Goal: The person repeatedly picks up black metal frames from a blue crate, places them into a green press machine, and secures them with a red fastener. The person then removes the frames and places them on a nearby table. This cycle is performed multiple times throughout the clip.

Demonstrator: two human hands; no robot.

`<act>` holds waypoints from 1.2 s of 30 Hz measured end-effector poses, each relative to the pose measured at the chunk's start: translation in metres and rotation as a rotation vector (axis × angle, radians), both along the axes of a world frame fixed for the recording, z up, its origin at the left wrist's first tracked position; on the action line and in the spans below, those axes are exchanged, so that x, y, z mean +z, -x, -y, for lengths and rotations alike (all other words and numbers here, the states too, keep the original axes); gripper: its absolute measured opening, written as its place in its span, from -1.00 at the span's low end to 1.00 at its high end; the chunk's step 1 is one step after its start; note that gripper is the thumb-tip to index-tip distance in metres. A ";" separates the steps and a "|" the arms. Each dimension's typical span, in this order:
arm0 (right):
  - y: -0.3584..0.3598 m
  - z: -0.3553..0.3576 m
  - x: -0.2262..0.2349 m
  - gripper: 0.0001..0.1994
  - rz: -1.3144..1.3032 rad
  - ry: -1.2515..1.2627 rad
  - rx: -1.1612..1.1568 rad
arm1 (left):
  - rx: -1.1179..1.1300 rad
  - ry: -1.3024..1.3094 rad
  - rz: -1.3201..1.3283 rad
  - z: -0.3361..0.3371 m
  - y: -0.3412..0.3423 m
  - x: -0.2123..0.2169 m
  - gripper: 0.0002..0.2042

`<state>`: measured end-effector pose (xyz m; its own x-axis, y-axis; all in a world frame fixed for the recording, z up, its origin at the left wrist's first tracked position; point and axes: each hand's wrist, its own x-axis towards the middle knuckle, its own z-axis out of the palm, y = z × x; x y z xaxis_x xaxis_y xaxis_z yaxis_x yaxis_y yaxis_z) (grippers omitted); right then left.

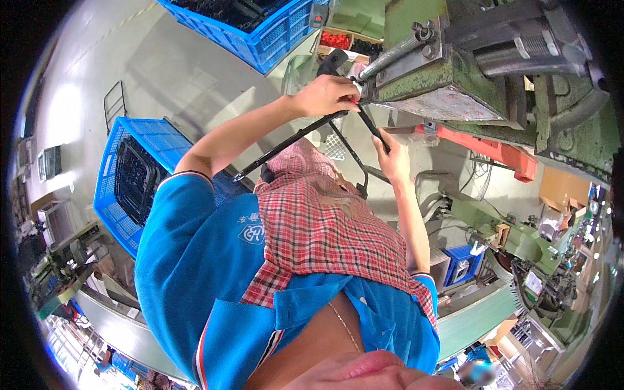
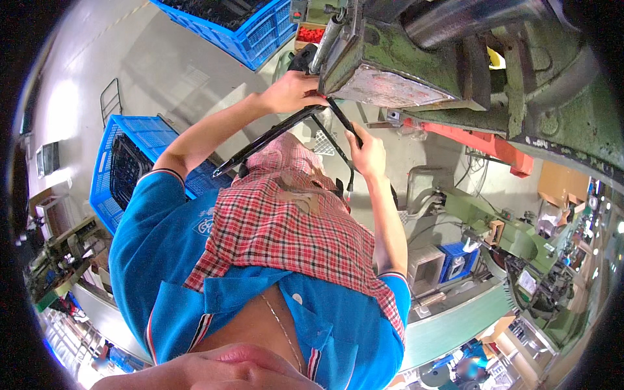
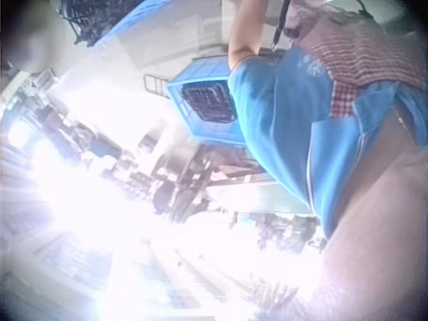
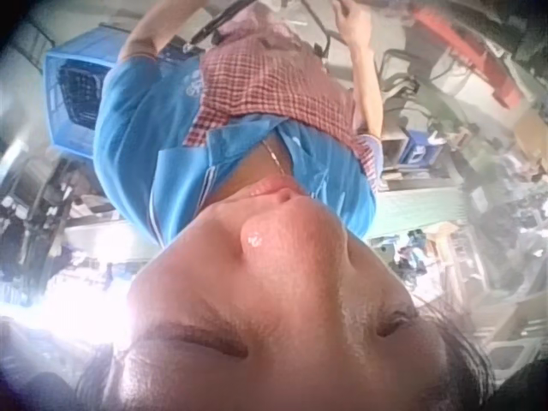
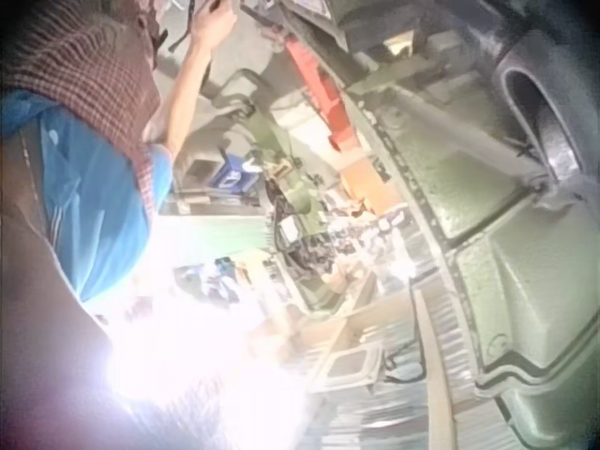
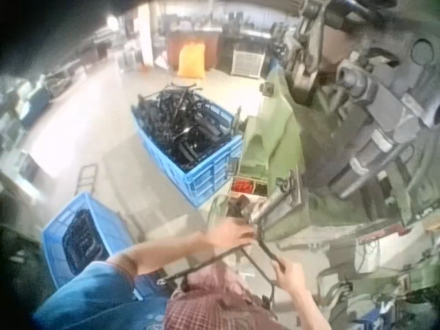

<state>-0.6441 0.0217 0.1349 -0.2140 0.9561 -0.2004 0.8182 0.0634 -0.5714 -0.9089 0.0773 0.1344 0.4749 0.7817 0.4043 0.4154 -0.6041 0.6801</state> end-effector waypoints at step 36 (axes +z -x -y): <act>-0.012 -0.010 -0.017 -0.64 -0.110 0.020 0.007 | 0.372 0.640 -0.132 0.134 0.057 -0.029 -0.67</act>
